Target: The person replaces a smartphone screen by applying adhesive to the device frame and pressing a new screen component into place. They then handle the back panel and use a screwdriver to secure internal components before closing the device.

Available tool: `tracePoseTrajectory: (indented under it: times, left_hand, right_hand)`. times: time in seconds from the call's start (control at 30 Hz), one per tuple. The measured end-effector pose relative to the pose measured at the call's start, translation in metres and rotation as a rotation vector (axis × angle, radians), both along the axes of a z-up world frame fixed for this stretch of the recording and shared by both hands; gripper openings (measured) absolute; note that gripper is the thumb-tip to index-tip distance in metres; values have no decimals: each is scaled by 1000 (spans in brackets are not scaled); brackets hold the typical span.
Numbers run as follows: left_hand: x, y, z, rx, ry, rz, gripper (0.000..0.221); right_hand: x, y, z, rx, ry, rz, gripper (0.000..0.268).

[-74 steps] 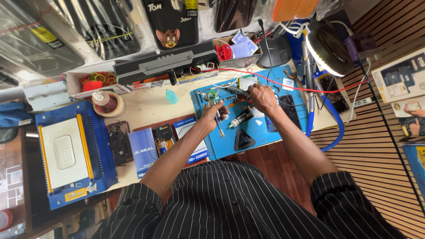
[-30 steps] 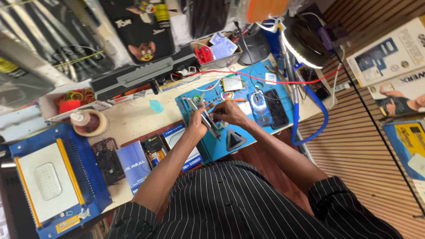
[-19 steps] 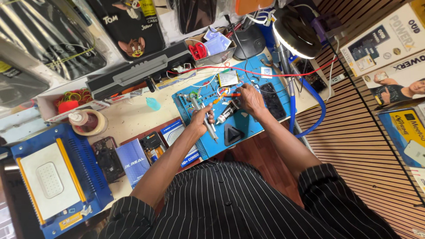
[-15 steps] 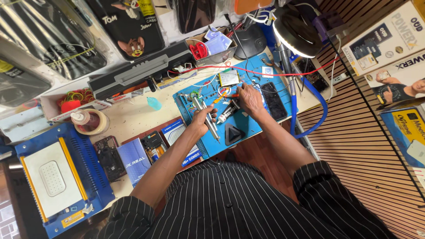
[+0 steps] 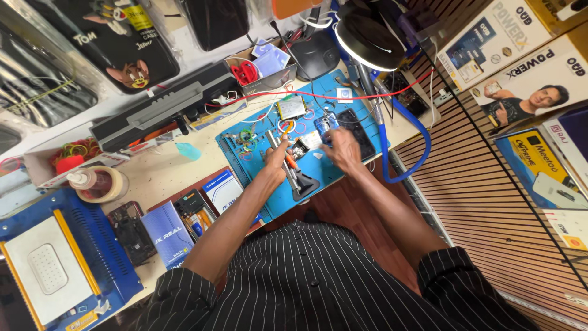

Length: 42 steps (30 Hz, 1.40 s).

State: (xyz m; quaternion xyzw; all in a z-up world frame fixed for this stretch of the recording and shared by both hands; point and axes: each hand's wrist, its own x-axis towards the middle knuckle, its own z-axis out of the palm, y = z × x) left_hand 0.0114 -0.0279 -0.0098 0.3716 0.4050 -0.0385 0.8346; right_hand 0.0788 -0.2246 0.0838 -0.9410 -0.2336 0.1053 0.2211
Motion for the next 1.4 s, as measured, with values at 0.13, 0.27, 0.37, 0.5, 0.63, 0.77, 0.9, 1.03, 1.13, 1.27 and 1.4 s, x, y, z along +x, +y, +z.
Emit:
tracePoseTrajectory:
  times: [0.13,0.27,0.37,0.5,0.63,0.77,0.9,1.03,1.13,1.27,1.4]
  left_hand:
    - [-12,1,22,-214,55,-39,37]
    - [-14,1,36,-107,103,-101,37]
    - [-16,-2,34,-70,63,-128,36]
    - [-19,-10,34,-46,13,-154,29]
    - [-26,-29,51,-32,3,-170,32]
    - [-46,-44,75,-41,-150,-97,40]
    - [-74,-48,95,150,-206,-17,44]
    - [-134,-31,108,154,-178,253,44]
    - [-199,-12,107,14,-333,476,48]
    - [-305,15,95,-121,-423,595,52]
    - [-422,10,84,-75,-491,822,42]
  right_hand:
    - [-2,-15,-4,-200,-242,-107,70]
    - [2,-19,-18,-127,-149,-109,80]
    - [12,-28,-33,-5,-78,-201,94]
    - [19,-44,-42,240,38,-145,65]
    - [-1,-46,-26,472,-28,-45,32]
    - [-46,-17,9,479,-73,52,28]
    - [-83,10,42,482,-31,236,35]
    - [-100,35,57,459,83,596,45]
    - [-120,54,53,541,462,779,36]
    - [-194,103,25,598,851,818,43]
    - [-291,151,4,465,1280,912,50]
